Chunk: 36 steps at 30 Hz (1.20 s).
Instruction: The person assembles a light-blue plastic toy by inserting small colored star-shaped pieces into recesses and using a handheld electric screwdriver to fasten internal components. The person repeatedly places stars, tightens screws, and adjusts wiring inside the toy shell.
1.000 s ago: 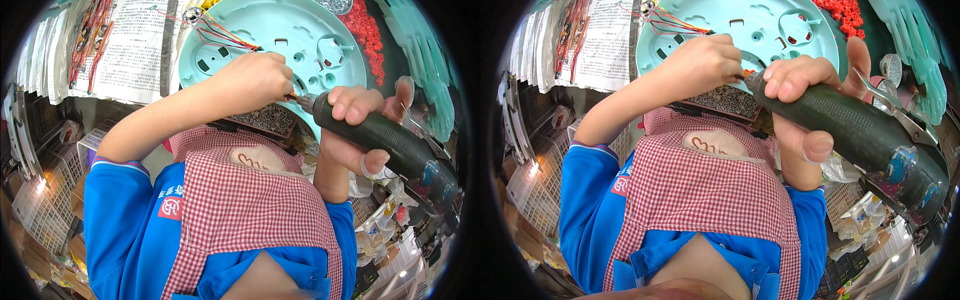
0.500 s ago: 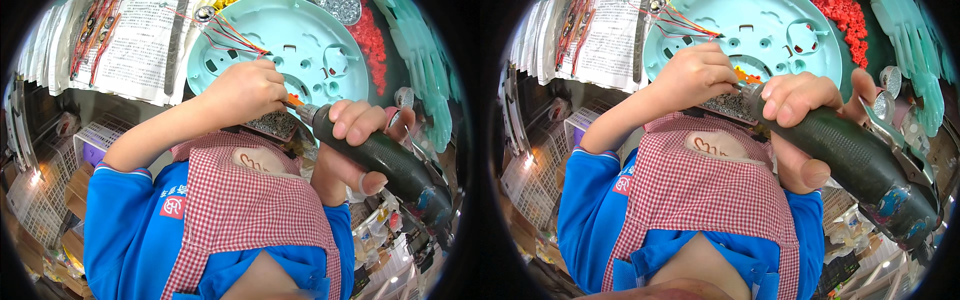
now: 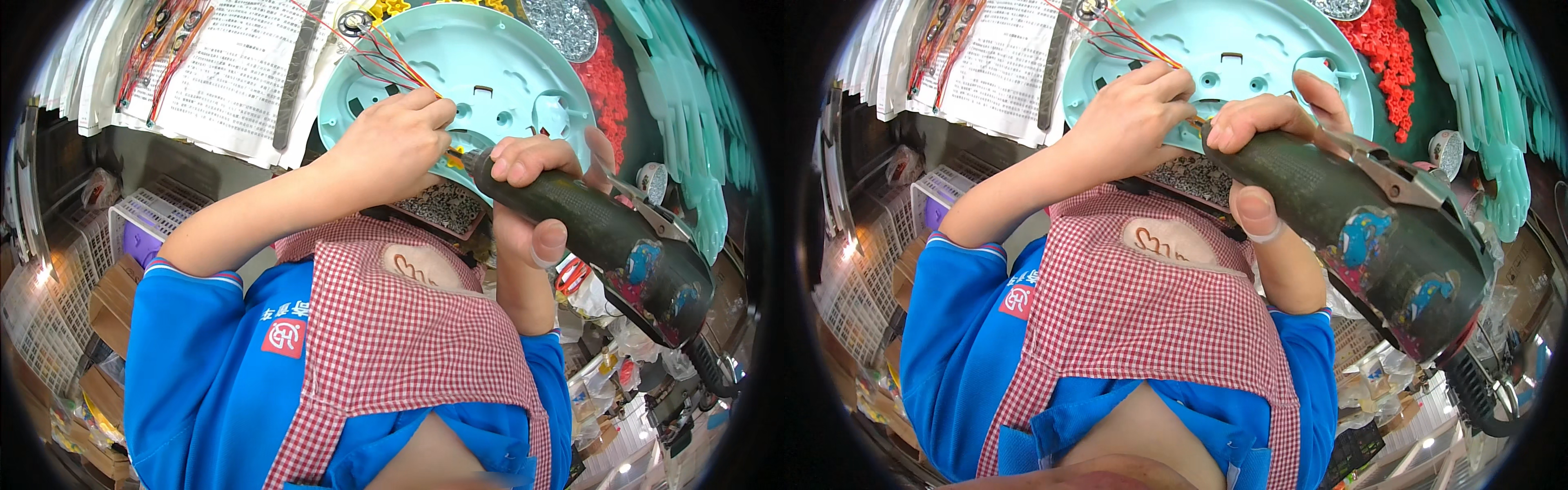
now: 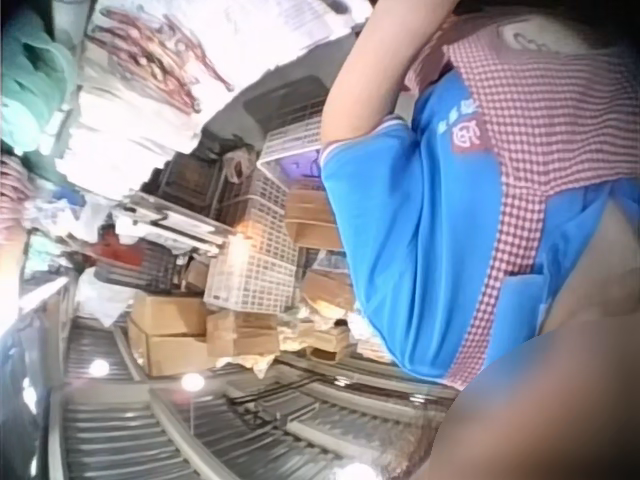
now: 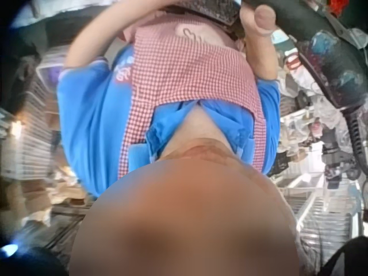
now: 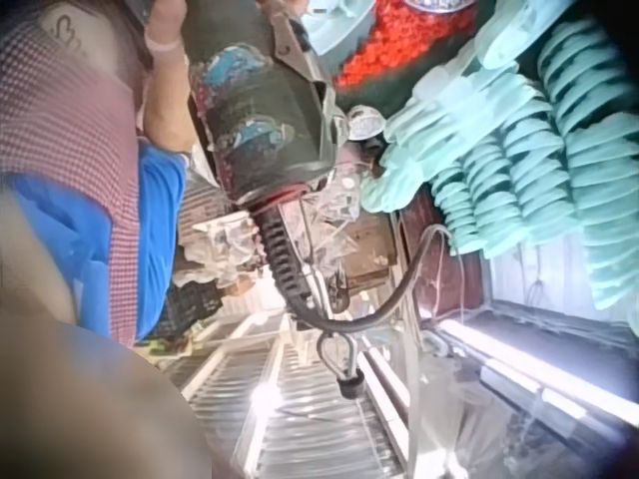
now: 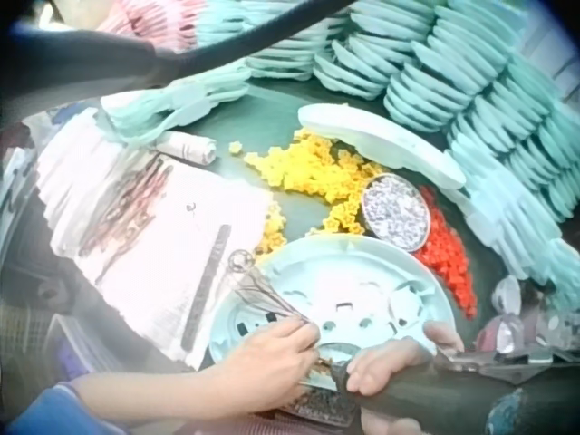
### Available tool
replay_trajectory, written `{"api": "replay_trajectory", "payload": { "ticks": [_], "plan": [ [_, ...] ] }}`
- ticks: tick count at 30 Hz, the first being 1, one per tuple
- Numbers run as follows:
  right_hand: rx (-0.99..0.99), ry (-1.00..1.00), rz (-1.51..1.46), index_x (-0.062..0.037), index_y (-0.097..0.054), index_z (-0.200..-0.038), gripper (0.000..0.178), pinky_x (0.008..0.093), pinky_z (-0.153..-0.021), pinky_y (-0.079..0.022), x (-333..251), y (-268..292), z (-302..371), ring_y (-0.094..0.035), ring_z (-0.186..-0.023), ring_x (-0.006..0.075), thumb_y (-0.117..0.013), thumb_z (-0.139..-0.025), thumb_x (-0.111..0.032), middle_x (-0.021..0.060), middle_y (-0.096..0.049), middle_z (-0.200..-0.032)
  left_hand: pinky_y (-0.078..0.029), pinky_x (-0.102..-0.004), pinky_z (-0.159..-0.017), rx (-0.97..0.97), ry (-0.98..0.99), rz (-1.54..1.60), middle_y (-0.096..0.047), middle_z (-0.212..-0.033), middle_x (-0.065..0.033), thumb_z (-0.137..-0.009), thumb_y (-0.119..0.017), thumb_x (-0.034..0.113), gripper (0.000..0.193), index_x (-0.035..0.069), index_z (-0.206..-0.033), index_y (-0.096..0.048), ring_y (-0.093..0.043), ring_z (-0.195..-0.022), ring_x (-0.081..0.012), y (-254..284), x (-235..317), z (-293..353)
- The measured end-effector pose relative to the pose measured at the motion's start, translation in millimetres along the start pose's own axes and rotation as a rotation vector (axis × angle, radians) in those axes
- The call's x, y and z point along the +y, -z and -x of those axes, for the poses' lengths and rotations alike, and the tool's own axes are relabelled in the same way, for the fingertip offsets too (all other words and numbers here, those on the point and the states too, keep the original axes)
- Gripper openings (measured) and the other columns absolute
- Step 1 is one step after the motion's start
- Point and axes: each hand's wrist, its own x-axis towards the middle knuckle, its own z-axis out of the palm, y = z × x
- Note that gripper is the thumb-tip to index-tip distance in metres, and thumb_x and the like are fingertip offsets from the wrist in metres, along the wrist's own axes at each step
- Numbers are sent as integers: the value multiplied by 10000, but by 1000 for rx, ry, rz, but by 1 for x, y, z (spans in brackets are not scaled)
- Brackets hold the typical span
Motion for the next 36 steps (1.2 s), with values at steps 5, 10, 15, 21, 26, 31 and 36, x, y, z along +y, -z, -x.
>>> {"api": "replay_trajectory", "payload": {
  "ticks": [5, 10, 15, 21, 26, 31, 36],
  "plan": [
    [-113, -53, 174, 1, -273, -1392, 985, 398, -806, -521, 2, 10, 0, -629, -780, 211, -794, -752, -536, 84, -631, -871, -507, -343, -854, -19, 13, 13, -580, -1004, -40, -596, -801, 191, 342, 54, -897, -715, -567, -996, -218, 0, -1, -1],
    [-95, 58, -72, -33, -278, -1407, 983, 396, -788, -500, -17, 6, 12, -605, -745, 203, -733, -764, -622, 62, -609, -841, -492, -367, -933, 56, -21, 5, -589, -1152, -44, -633, -807, 217, 420, 65, -1008, -696, -553, -1113, -245, 6, 3, 9],
    [-3, -214, 221, -8, -288, -1314, 957, 418, -782, -498, -4, 0, 61, -601, -736, 217, -732, -747, -639, 71, -595, -811, -488, -380, -946, 93, -64, 0, -607, -1170, -47, -656, -796, 200, 383, 69, -998, -684, -561, -1116, -249, 13, 4, 16],
    [-62, 29, -32, -94, -282, -1467, 951, 358, -723, -452, -23, 13, 41, -538, -710, 166, -667, -800, -652, 22, -548, -818, -475, -320, -780, 109, -231, 12, -630, -874, 28, -627, -779, 203, 223, 116, -812, -690, -592, -892, -162, 4, 16, 32],
    [-47, 36, -38, -91, -301, -1461, 954, 362, -716, -453, -32, 16, 44, -545, -714, 171, -700, -784, -631, 24, -553, -815, -463, -311, -763, 54, -248, -54, -609, -863, 36, -676, -637, 190, 139, 131, -794, -681, -573, -874, -150, -11, 22, 30],
    [-66, -99, 61, -64, -287, -1415, 896, 422, -777, -491, -7, 18, 68, -601, -788, 239, -762, -794, -503, 84, -604, -865, -472, -316, -759, 127, -251, -45, -606, -860, 36, -667, -645, 185, 142, 130, -793, -683, -571, -871, -151, -11, 18, 27],
    [-26, -15, -51, -75, -289, -1420, 893, 425, -766, -493, -21, 20, 58, -609, -782, 248, -755, -797, -514, 98, -613, -867, -459, -324, -809, 119, -301, -103, -592, -833, 46, -661, -669, 195, 138, 135, -785, -679, -564, -877, -152, -12, 21, 29]
  ]
}}
